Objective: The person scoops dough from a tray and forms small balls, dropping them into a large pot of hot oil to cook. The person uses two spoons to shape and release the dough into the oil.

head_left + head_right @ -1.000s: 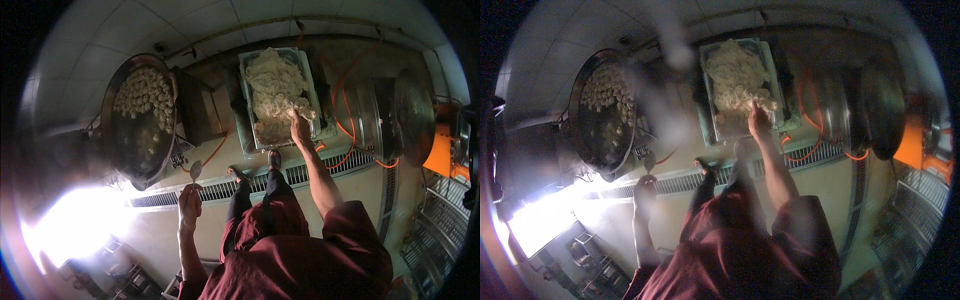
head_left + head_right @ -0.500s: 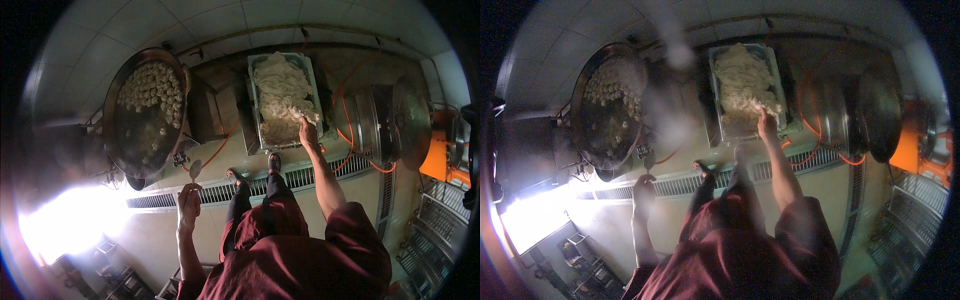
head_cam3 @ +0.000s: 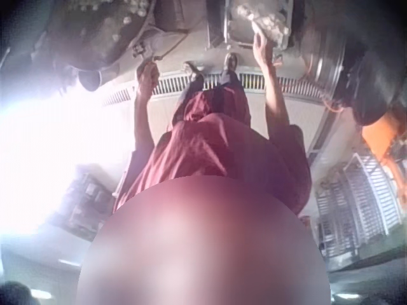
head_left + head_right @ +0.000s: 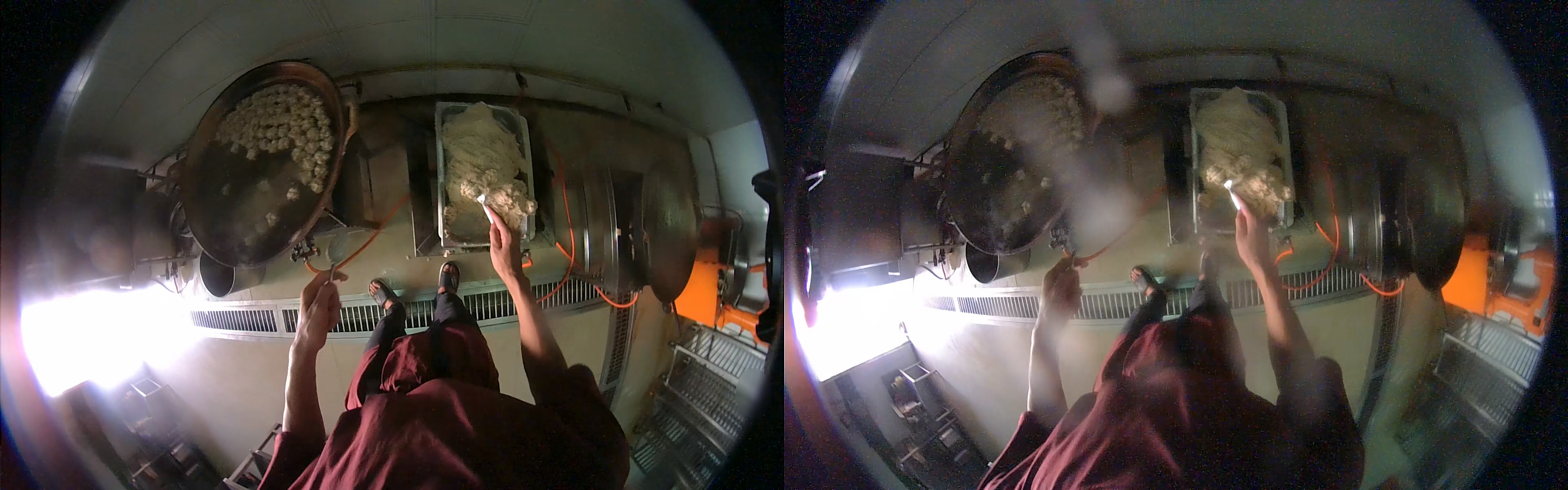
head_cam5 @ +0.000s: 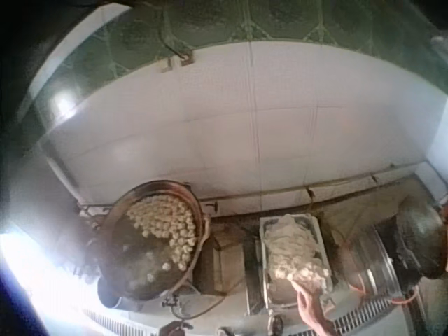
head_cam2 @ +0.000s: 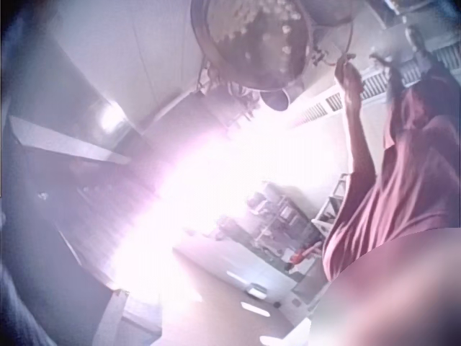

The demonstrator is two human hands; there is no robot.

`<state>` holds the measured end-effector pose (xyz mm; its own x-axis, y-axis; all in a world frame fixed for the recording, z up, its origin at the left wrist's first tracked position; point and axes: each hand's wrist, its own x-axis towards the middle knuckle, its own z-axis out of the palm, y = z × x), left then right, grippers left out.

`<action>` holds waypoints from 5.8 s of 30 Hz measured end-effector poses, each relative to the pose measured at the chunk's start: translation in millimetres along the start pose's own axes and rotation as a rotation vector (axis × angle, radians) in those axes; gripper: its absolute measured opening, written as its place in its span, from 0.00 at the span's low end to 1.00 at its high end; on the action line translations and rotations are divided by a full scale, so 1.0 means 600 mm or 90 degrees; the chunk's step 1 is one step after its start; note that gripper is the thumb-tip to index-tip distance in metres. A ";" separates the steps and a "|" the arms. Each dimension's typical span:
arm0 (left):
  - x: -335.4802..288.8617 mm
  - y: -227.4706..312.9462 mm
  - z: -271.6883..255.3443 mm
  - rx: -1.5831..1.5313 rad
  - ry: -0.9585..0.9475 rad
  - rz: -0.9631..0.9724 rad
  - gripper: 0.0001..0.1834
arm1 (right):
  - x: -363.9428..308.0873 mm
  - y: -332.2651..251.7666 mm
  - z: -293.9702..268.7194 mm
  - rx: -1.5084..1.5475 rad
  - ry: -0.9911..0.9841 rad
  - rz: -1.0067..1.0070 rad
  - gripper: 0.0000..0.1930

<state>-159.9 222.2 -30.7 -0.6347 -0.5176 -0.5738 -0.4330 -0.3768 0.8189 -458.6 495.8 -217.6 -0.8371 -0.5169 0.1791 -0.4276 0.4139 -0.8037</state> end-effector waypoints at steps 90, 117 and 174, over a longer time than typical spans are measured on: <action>-0.084 0.136 -0.215 -0.190 -0.193 0.109 0.14 | -0.014 -0.593 0.073 -0.020 -0.196 -0.316 0.22; 0.193 0.053 -0.499 0.619 -0.023 0.243 0.15 | 0.075 -0.623 0.369 -0.272 -0.271 -0.623 0.35; -0.032 0.007 0.025 0.106 0.280 -0.020 0.13 | -0.055 0.356 0.118 -0.153 0.107 0.208 0.21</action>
<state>-159.0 242.0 -16.1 -0.3038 -0.7979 -0.5206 -0.5675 -0.2874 0.7716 -498.4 548.4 -435.5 -0.9770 -0.2090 0.0435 -0.1819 0.7084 -0.6820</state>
